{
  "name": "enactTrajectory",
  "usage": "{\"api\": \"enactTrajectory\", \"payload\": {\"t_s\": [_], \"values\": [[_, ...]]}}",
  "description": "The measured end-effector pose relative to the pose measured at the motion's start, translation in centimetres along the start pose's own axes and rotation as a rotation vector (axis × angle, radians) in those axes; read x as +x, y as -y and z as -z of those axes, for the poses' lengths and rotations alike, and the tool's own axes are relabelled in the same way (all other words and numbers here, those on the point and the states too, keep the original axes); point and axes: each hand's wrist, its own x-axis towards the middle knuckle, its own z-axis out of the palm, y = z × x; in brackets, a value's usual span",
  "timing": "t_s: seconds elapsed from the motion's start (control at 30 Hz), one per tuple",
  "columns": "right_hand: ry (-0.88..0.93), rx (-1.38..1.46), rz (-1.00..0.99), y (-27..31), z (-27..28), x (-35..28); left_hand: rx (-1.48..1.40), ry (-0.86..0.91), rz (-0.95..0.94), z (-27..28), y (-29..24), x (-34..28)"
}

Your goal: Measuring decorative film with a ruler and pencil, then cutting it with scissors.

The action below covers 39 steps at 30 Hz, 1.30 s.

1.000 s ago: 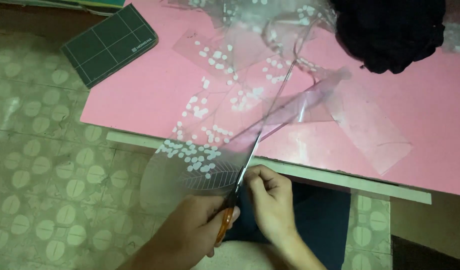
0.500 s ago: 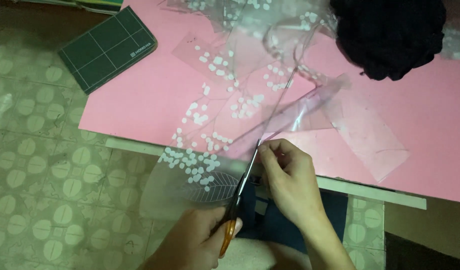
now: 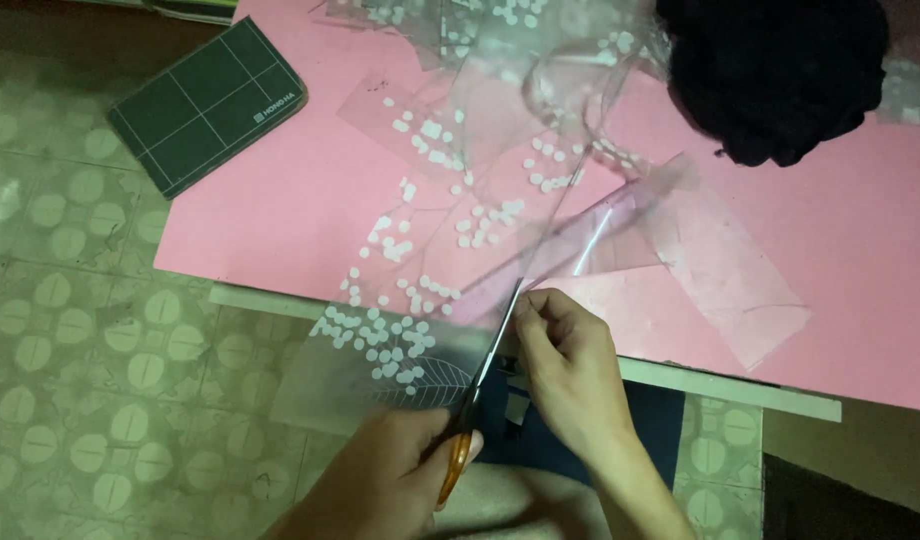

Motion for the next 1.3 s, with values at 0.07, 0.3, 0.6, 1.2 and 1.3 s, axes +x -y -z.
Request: {"api": "enactTrajectory", "payload": {"t_s": [0.07,0.3,0.6,1.2,1.3], "values": [[-0.027,0.013,-0.040,0.0,-0.1,-0.1,0.016,0.010,0.028,0.4,-0.8,0.0],[-0.045,-0.022,-0.031,0.1,0.0,-0.2,0.008,0.033,0.000,1.5,-2.5,0.5],[-0.043,-0.035,-0.080,0.4,0.7,0.4,0.070,0.074,0.081,2.4,-4.7,2.0],[-0.708,-1.593,0.851,0.2,16.5,5.3,-0.004,0.069,0.073,2.7,-4.4,2.0],[-0.597,-1.312,0.504,3.4,13.2,2.3,-0.039,0.071,-0.032,2.7,-4.3,2.2]]}}
